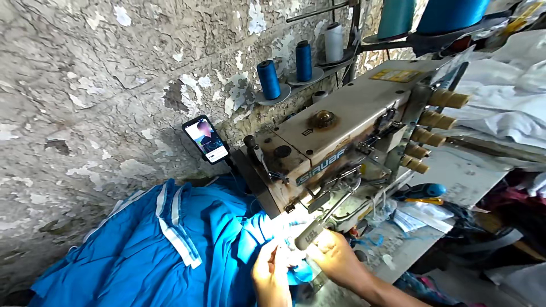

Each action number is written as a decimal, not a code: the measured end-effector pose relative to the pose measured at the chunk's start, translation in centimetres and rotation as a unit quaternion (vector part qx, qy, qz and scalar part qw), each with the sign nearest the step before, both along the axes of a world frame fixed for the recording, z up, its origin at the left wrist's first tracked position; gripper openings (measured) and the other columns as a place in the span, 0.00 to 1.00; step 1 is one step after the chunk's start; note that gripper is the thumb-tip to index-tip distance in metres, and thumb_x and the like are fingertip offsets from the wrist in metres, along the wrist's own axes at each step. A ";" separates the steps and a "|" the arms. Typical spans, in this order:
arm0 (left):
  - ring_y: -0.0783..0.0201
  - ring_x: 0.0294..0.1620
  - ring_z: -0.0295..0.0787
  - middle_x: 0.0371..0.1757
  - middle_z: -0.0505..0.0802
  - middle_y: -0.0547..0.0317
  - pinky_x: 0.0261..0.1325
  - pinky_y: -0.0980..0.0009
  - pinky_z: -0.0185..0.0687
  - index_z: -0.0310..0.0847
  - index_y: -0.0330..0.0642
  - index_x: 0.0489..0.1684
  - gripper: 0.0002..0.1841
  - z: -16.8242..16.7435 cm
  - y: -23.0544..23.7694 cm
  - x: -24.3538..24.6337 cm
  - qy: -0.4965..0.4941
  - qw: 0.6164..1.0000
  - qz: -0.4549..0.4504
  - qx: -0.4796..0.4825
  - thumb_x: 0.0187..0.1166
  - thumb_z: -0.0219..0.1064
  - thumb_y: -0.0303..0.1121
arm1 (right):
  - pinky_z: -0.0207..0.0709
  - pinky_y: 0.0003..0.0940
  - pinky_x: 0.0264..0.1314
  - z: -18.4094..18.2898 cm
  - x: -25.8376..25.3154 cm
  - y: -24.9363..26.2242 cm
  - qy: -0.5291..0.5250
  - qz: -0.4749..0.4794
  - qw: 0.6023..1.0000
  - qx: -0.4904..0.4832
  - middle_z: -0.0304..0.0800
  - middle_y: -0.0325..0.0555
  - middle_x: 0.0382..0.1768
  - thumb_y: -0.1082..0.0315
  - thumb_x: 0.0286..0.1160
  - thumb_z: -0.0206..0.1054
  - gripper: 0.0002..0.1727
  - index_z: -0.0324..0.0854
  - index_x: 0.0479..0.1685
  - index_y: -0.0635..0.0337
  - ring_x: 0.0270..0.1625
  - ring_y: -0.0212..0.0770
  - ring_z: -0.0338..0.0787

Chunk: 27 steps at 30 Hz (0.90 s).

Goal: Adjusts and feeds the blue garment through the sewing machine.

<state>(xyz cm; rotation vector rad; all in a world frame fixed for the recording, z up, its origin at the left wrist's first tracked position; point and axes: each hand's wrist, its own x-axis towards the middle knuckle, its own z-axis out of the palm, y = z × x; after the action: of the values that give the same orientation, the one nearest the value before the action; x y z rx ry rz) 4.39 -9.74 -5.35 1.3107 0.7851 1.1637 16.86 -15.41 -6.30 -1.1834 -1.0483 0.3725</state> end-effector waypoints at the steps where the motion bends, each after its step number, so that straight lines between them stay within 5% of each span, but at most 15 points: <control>1: 0.73 0.30 0.91 0.31 0.93 0.62 0.38 0.76 0.90 0.85 0.30 0.44 0.11 0.1 0.0 0.1 -0.004 1.000 0.005 -0.009 0.74 0.56 0.15 | 0.77 0.08 0.48 -0.8 0.0 0.3 -0.037 -0.012 0.999 0.035 0.91 0.35 0.33 0.71 0.60 0.71 0.05 0.87 0.31 0.64 0.40 0.12 0.85; 4: 0.73 0.27 0.90 0.29 0.93 0.63 0.35 0.77 0.89 0.86 0.31 0.43 0.11 0.1 -0.1 0.1 -0.011 1.000 0.007 -0.002 0.74 0.57 0.14 | 0.79 0.11 0.56 -2.1 0.1 1.0 -0.097 -0.029 0.992 0.081 0.93 0.38 0.39 0.66 0.58 0.78 0.09 0.89 0.33 0.61 0.48 0.17 0.87; 18: 0.72 0.34 0.92 0.36 0.94 0.63 0.44 0.74 0.92 0.84 0.31 0.47 0.13 -0.5 -0.6 0.1 -0.045 0.998 0.015 0.042 0.73 0.56 0.13 | 0.81 0.12 0.58 -2.4 -0.3 1.4 -0.123 -0.069 0.984 0.108 0.94 0.37 0.39 0.69 0.62 0.75 0.03 0.91 0.31 0.59 0.50 0.18 0.89; 22: 0.73 0.41 0.92 0.44 0.94 0.67 0.48 0.74 0.90 0.84 0.38 0.56 0.16 -1.1 -0.6 -0.2 -0.088 0.993 -0.029 0.069 0.78 0.54 0.17 | 0.80 0.12 0.59 -2.1 -0.1 1.2 -0.114 -0.043 0.985 0.120 0.94 0.35 0.41 0.68 0.63 0.77 0.04 0.90 0.33 0.57 0.52 0.17 0.88; 27: 0.76 0.40 0.93 0.43 0.96 0.70 0.47 0.77 0.90 0.89 0.47 0.52 0.15 -1.2 -0.5 -0.5 -0.108 0.990 -0.071 0.060 0.83 0.55 0.22 | 0.76 0.11 0.59 -1.8 0.8 0.8 -0.198 -0.018 0.969 0.145 0.90 0.39 0.38 0.68 0.72 0.72 0.03 0.85 0.35 0.57 0.50 0.21 0.87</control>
<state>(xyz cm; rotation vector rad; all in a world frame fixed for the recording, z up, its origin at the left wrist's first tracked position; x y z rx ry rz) 3.90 -10.27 -6.51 1.2905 0.4620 1.2289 17.63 -14.57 -8.09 -1.0304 -1.3729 -0.0533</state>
